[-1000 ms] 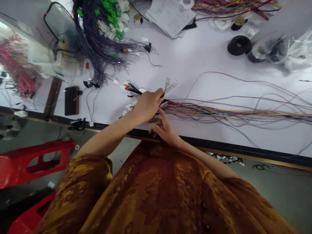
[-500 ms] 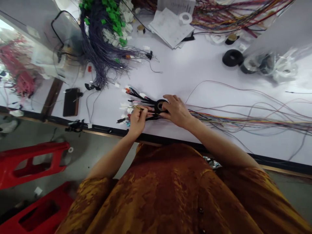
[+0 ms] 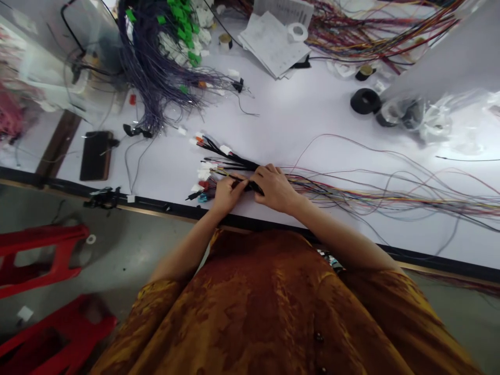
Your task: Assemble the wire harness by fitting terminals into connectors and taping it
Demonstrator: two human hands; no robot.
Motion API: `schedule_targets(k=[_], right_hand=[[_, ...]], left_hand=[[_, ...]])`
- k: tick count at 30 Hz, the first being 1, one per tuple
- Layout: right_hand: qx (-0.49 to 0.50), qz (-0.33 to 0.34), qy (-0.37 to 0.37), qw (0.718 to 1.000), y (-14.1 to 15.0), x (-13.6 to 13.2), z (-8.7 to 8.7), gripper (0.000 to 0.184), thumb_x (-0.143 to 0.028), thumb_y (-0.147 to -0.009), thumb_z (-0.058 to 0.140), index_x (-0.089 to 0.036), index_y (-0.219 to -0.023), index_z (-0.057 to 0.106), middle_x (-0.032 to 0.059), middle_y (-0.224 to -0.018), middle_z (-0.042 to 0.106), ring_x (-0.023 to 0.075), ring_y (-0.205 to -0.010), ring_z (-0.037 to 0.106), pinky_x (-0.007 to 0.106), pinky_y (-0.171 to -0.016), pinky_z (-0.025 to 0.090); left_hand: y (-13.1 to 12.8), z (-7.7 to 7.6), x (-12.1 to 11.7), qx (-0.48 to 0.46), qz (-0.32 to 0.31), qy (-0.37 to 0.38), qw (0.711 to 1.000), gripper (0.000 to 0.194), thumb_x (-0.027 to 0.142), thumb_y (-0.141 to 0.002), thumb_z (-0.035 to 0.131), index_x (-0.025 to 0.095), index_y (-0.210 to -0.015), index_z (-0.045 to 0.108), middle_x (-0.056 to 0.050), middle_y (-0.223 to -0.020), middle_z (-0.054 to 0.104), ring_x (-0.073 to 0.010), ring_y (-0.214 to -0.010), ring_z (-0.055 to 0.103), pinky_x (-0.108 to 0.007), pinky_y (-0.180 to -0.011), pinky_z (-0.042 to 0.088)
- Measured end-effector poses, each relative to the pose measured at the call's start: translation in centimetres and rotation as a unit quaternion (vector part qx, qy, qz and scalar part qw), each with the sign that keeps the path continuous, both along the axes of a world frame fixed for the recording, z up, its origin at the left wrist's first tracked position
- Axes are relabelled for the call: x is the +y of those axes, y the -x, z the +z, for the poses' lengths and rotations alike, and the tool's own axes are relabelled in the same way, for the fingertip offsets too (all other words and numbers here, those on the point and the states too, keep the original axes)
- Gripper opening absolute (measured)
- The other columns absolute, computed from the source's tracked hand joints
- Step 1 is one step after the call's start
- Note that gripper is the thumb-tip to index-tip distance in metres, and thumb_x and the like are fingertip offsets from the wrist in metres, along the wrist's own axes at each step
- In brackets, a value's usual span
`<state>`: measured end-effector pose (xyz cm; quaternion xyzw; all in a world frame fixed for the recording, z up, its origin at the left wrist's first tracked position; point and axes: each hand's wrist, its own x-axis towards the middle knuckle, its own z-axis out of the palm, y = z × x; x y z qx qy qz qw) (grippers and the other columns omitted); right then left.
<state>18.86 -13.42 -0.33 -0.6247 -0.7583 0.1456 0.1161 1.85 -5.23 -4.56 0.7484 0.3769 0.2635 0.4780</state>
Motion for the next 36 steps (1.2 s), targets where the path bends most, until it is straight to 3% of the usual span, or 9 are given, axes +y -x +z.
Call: schedule_targets(k=[4,9,15,16,19,23,27,31,36], right_hand=[[0.007,-0.025,-0.001,1.000,0.4,0.7,-0.6,0.021,-0.020,-0.084,0.057,-0.013,-0.104,0.063,0.0150,-0.114,0.059,0.0310,-0.108,0.046,0.042,-0.091,0.040],[-0.022,-0.021,-0.020,0.999,1.3,0.9,-1.2,0.023,-0.019,-0.096,0.044,-0.015,-0.105,0.064,0.0141,-0.110,0.061,0.0293,-0.106,0.050,0.044,-0.091,0.040],[0.008,0.204,-0.064,0.977,5.2,-1.0,1.4,0.033,-0.012,-0.097,0.035,-0.024,-0.099,0.066,0.0059,-0.101,0.067,0.0218,-0.092,0.055,0.038,-0.081,0.046],[0.010,0.183,-0.064,0.981,4.8,-0.2,1.7,0.033,-0.013,-0.097,0.035,-0.024,-0.101,0.065,0.0059,-0.101,0.067,0.0212,-0.090,0.056,0.036,-0.078,0.047],[-0.055,-0.070,-0.020,0.996,0.6,4.4,1.5,0.027,-0.023,-0.099,0.040,-0.011,-0.110,0.062,0.0164,-0.108,0.063,0.0277,-0.100,0.058,0.042,-0.084,0.047],[-0.029,-0.205,-0.009,0.978,-6.0,9.5,-0.2,0.042,-0.044,-0.088,0.066,-0.010,-0.111,0.060,0.0198,-0.117,0.059,0.0327,-0.111,0.052,0.050,-0.097,0.042],[0.044,-0.144,-0.093,0.984,-5.4,7.3,-0.6,0.040,-0.045,-0.091,0.062,-0.017,-0.118,0.058,0.0142,-0.125,0.058,0.0291,-0.118,0.048,0.047,-0.106,0.035],[0.099,-0.041,-0.030,0.994,-1.3,2.3,-0.9,0.050,-0.039,-0.089,0.064,-0.015,-0.132,0.051,0.0152,-0.127,0.059,0.0292,-0.117,0.053,0.045,-0.102,0.042],[0.018,-0.092,-0.028,0.995,1.2,0.9,-2.1,0.039,-0.021,-0.091,0.059,-0.015,-0.129,0.056,0.0185,-0.139,0.052,0.0326,-0.124,0.048,0.047,-0.103,0.038]], left_hand=[[0.3,-0.2,0.5,-0.019,-0.072,-0.031,0.997,0.015,0.033,-0.084,0.066,0.019,-0.082,0.071,-0.005,-0.089,0.071,-0.0191,-0.086,0.067,-0.032,-0.082,0.052],[0.2,-0.5,0.3,-0.004,-0.038,-0.038,0.999,0.019,0.035,-0.086,0.062,0.019,-0.080,0.069,-0.005,-0.084,0.071,-0.0200,-0.083,0.067,-0.033,-0.080,0.053],[0.0,-0.5,1.6,0.021,0.037,0.055,0.998,0.017,0.034,-0.084,0.062,0.018,-0.079,0.066,0.001,-0.060,0.061,-0.0128,-0.053,0.056,-0.025,-0.055,0.048],[0.1,-0.3,2.0,0.021,0.020,0.083,0.996,0.018,0.034,-0.083,0.063,0.017,-0.080,0.067,0.001,-0.059,0.060,-0.0123,-0.051,0.054,-0.025,-0.053,0.047],[0.7,0.2,2.5,0.002,-0.054,0.125,0.991,0.020,0.034,-0.080,0.065,0.016,-0.084,0.070,-0.003,-0.074,0.067,-0.0139,-0.060,0.061,-0.026,-0.057,0.051],[1.0,0.5,2.2,0.007,-0.040,0.140,0.989,0.018,0.033,-0.079,0.068,0.016,-0.080,0.071,-0.003,-0.069,0.069,-0.0138,-0.057,0.062,-0.026,-0.056,0.053],[0.5,0.8,1.8,0.001,-0.012,0.134,0.991,0.024,0.034,-0.079,0.070,0.017,-0.064,0.063,0.000,-0.056,0.065,-0.0124,-0.050,0.060,-0.023,-0.051,0.048],[-0.1,1.4,1.3,-0.033,0.018,0.142,0.989,0.024,0.034,-0.082,0.069,0.018,-0.069,0.058,0.003,-0.049,0.060,-0.0101,-0.042,0.055,-0.021,-0.045,0.043],[-1.2,1.9,1.2,-0.026,0.070,0.134,0.988,0.027,0.035,-0.086,0.066,0.020,-0.068,0.053,0.006,-0.043,0.054,-0.0094,-0.036,0.049,-0.021,-0.039,0.038]])
